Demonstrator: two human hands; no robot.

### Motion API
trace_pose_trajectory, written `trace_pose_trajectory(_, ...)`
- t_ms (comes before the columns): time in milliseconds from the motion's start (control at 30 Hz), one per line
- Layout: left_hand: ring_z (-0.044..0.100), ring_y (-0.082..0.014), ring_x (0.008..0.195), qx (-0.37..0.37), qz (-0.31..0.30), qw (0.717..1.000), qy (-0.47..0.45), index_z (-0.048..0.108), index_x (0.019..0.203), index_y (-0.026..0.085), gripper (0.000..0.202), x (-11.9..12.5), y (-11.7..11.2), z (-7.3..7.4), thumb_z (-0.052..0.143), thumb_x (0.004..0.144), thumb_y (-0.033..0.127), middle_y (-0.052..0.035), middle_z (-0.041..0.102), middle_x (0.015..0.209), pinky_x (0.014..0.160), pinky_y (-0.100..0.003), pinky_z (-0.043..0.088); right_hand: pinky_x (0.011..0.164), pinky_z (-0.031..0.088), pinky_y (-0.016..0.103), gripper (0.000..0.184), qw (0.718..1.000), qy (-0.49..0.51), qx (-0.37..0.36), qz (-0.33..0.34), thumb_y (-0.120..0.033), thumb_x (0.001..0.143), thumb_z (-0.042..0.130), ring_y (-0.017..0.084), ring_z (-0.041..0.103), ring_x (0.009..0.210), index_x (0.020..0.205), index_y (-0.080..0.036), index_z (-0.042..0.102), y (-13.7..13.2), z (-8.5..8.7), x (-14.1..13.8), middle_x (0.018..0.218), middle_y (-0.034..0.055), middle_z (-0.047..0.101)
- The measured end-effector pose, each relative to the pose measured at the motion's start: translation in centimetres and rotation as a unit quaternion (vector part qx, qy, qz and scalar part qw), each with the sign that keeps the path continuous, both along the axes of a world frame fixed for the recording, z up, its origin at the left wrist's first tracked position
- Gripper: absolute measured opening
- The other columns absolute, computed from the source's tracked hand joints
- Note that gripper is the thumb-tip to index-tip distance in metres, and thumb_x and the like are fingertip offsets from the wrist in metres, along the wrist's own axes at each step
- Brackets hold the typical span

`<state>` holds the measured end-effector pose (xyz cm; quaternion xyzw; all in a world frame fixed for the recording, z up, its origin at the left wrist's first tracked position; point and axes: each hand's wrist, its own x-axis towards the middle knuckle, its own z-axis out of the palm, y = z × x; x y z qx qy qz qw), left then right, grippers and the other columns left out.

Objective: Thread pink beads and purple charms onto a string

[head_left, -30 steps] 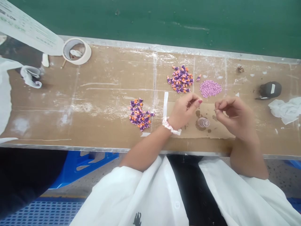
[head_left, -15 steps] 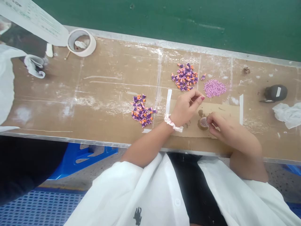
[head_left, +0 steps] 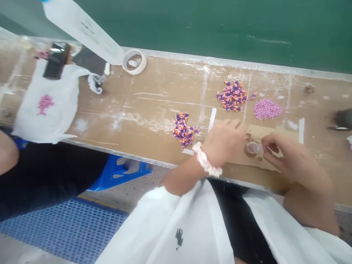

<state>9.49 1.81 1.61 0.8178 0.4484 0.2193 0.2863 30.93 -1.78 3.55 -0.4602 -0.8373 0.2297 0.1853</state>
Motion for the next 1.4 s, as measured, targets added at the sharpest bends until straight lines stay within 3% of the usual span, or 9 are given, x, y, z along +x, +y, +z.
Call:
trace_pose_trajectory(67, 0.057, -0.0206, 0.090, 0.008, -0.010, 0.996, 0.091, 0.060, 0.095, 0.018, 0.014, -1.7, -1.4, 0.8, 0.050, 0.094, 0.027, -0.0074, 0.063, 0.093, 0.075, -0.033, 0.045, 0.054, 0.039, 0.028, 0.010, 1.000, 0.007, 0.012, 0.005, -0.018, 0.086, 0.053, 0.014, 0.049, 0.057, 0.083, -0.024, 0.046, 0.0, -0.1, 0.0, 0.070, -0.0011, 0.052)
trace_pose_trajectory(133, 0.055, -0.0210, 0.091, 0.041, 0.079, 0.981, 0.175, 0.060, 0.098, 0.018, 0.016, -4.0, -2.2, 0.4, 0.045, 0.095, 0.022, -0.0079, 0.062, 0.096, 0.079, -0.034, 0.046, 0.053, 0.039, 0.029, 0.008, 0.999, 0.011, 0.031, -0.003, -0.019, 0.087, 0.051, 0.014, 0.048, 0.055, 0.084, -0.025, 0.045, -0.1, -0.1, -0.1, 0.070, -0.0005, 0.052)
trace_pose_trajectory(233, 0.052, -0.0231, 0.090, 0.093, 0.156, 0.951, 0.249, 0.062, 0.090, 0.018, 0.014, -7.8, -2.2, -1.8, 0.049, 0.092, 0.023, -0.0083, 0.058, 0.091, 0.080, -0.037, 0.046, 0.052, 0.039, 0.030, 0.007, 0.998, 0.002, 0.058, -0.012, -0.019, 0.088, 0.049, 0.014, 0.047, 0.053, 0.086, -0.024, 0.044, -0.3, 0.2, -0.4, 0.071, 0.0000, 0.052)
trace_pose_trajectory(333, 0.050, -0.0220, 0.083, 0.125, 0.155, 0.949, 0.246, 0.063, 0.087, 0.021, 0.012, -10.5, -1.8, -4.0, 0.052, 0.091, 0.025, -0.0070, 0.055, 0.087, 0.075, -0.036, 0.045, 0.052, 0.038, 0.030, 0.007, 0.998, -0.001, 0.064, -0.014, -0.019, 0.088, 0.049, 0.014, 0.047, 0.053, 0.085, -0.024, 0.045, -0.4, 0.2, -0.4, 0.071, 0.0003, 0.053)
trace_pose_trajectory(700, 0.054, -0.0250, 0.094, 0.135, 0.113, 0.948, 0.265, 0.058, 0.088, 0.016, 0.025, -10.0, -0.9, -5.8, 0.038, 0.097, 0.028, -0.0120, 0.059, 0.096, 0.085, -0.043, 0.045, 0.050, 0.038, 0.028, 0.010, 0.999, 0.021, 0.037, -0.022, -0.017, 0.084, 0.052, 0.013, 0.047, 0.054, 0.081, -0.024, 0.046, 0.4, -1.0, -0.3, 0.067, -0.0014, 0.049)
trace_pose_trajectory(867, 0.057, -0.0237, 0.101, 0.087, 0.102, 0.979, 0.154, 0.057, 0.093, 0.015, 0.023, -8.8, -0.3, -4.7, 0.036, 0.097, 0.023, -0.0147, 0.062, 0.107, 0.092, -0.044, 0.047, 0.050, 0.038, 0.027, 0.012, 0.998, 0.022, 0.043, -0.039, -0.013, 0.080, 0.053, 0.012, 0.046, 0.052, 0.081, -0.024, 0.047, 0.6, -1.1, -0.3, 0.065, -0.0021, 0.048)
trace_pose_trajectory(1000, 0.062, -0.0138, 0.080, -0.096, 0.078, 0.987, -0.104, 0.055, 0.093, 0.016, 0.015, -6.6, -0.1, -2.6, 0.045, 0.095, 0.027, -0.0065, 0.067, 0.086, 0.077, -0.030, 0.051, 0.054, 0.041, 0.027, 0.015, 0.995, 0.053, 0.068, -0.044, -0.011, 0.080, 0.055, 0.012, 0.049, 0.055, 0.085, -0.023, 0.049, 0.5, -1.0, -0.4, 0.069, -0.0019, 0.053)
trace_pose_trajectory(1200, 0.052, -0.0056, 0.057, -0.330, 0.020, 0.835, -0.440, 0.057, 0.088, 0.016, 0.022, -0.7, 0.7, 0.1, 0.063, 0.085, 0.037, -0.0006, 0.060, 0.076, 0.051, -0.019, 0.045, 0.059, 0.046, 0.028, 0.023, 0.975, 0.194, 0.030, -0.099, -0.007, 0.078, 0.059, 0.013, 0.054, 0.064, 0.090, -0.024, 0.052, -0.1, -1.1, -0.9, 0.077, -0.0014, 0.058)
trace_pose_trajectory(1400, 0.047, -0.0035, 0.057, -0.508, -0.015, 0.651, -0.564, 0.057, 0.081, 0.015, 0.029, 2.5, 1.1, -0.9, 0.078, 0.073, 0.034, 0.0035, 0.052, 0.068, 0.050, -0.015, 0.042, 0.057, 0.047, 0.027, 0.026, 0.927, 0.344, 0.032, -0.147, -0.004, 0.075, 0.062, 0.013, 0.058, 0.068, 0.088, -0.025, 0.051, 0.1, -1.4, -1.7, 0.078, -0.0021, 0.057)
